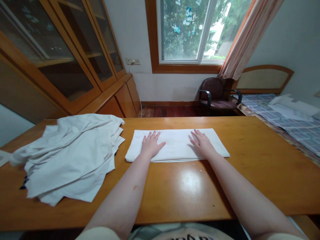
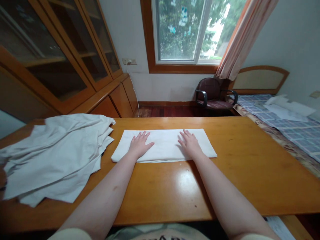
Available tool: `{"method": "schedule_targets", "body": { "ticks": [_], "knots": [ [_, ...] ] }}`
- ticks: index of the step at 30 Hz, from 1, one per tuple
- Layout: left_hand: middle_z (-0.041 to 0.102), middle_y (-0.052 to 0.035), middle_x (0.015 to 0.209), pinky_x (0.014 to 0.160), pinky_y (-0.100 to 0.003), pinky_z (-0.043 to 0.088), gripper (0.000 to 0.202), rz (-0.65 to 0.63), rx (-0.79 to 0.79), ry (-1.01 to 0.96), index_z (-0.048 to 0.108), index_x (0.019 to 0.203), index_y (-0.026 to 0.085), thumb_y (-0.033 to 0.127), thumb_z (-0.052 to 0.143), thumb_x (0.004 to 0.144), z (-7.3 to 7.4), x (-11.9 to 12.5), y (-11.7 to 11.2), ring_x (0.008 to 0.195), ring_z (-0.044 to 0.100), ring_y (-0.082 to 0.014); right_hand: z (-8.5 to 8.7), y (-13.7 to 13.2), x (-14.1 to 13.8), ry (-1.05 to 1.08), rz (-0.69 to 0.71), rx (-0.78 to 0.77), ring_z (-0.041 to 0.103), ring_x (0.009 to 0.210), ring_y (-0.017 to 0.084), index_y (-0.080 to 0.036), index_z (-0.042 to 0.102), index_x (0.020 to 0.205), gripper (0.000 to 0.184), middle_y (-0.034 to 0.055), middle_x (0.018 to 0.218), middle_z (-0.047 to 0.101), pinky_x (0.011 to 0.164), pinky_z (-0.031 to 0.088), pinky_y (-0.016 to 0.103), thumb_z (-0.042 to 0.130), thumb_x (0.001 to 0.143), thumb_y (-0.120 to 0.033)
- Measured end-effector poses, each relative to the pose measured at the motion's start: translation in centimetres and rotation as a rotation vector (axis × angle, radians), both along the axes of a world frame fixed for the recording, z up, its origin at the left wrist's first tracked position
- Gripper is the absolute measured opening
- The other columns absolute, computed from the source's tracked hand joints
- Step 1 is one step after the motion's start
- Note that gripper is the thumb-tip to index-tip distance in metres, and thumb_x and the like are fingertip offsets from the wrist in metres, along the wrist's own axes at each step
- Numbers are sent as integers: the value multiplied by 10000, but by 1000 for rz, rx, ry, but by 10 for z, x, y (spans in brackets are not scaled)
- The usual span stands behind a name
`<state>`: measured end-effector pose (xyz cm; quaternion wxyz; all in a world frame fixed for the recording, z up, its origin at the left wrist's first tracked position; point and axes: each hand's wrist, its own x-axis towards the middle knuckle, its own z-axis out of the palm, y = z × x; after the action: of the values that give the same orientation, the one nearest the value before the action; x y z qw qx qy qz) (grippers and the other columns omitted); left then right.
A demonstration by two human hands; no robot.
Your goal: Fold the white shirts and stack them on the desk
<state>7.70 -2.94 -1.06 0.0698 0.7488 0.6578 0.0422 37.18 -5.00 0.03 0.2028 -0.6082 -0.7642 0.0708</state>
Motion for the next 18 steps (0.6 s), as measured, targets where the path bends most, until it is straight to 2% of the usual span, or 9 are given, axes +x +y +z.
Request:
{"method": "schedule_targets", "body": {
  "ticks": [3,5,7,9,11,13,14,16,18],
  "knots": [
    [207,-37,1532,1117,-499,122,739,1,5,-28,291,1443,284,676,341,818,1,0,1,1409,143,-260,-6,2,-20,-184,-56,-158,217,1383,277,-201,350,1423,624,99,1503,276,1102,154,506,328,901,-543],
    [244,-53,1520,1116,-504,129,719,-6,16,-67,328,1429,262,642,386,821,4,-1,1,1403,169,-265,-8,5,-19,-240,-137,-218,190,1392,270,-201,294,1449,682,99,1517,239,1106,147,485,278,895,-598],
    [320,-60,1489,1124,-459,162,615,-32,42,-143,406,1388,231,548,388,861,8,-4,-1,1380,248,-237,-8,9,-13,-267,-181,-237,178,1395,258,-199,265,1461,712,98,1524,217,1111,150,452,234,891,-625],
    [420,-46,1435,1127,-378,199,490,-115,101,-236,495,1320,215,427,325,912,14,-7,-5,1333,347,-180,-9,14,-4,-280,-201,-237,179,1395,257,-202,253,1465,726,96,1526,214,1110,151,444,214,886,-639],
    [479,-21,1390,1128,-336,202,450,-249,166,-289,558,1253,227,355,267,936,19,-8,-11,1299,395,-143,-10,19,6,-288,-229,-234,184,1393,262,-202,255,1464,731,98,1524,220,1107,152,452,205,883,-643],
    [446,-11,1417,1136,-357,178,440,-354,174,-257,555,1259,245,371,285,935,21,-5,-16,1321,364,-154,-11,24,17,-293,-263,-236,189,1391,269,-196,260,1463,734,104,1524,220,1103,155,461,201,882,-642],
    [406,-12,1445,1137,-381,168,445,-363,144,-214,530,1287,254,400,313,927,20,-3,-17,1342,330,-173,-12,26,22,-294,-274,-240,191,1390,271,-193,262,1462,736,106,1524,217,1102,158,463,199,882,-641],
    [318,-21,1493,1130,-426,161,502,-289,57,-107,443,1363,270,460,342,910,17,1,-17,1377,260,-213,-13,30,29,-293,-286,-250,189,1391,272,-193,263,1463,737,104,1527,208,1101,161,465,200,881,-642],
    [266,-37,1514,1124,-448,156,559,-152,-10,-21,359,1416,270,495,320,906,13,0,-13,1396,204,-236,-13,33,34,-290,-291,-258,187,1391,269,-198,260,1464,740,99,1529,203,1102,163,465,207,878,-647]
  ]
}}
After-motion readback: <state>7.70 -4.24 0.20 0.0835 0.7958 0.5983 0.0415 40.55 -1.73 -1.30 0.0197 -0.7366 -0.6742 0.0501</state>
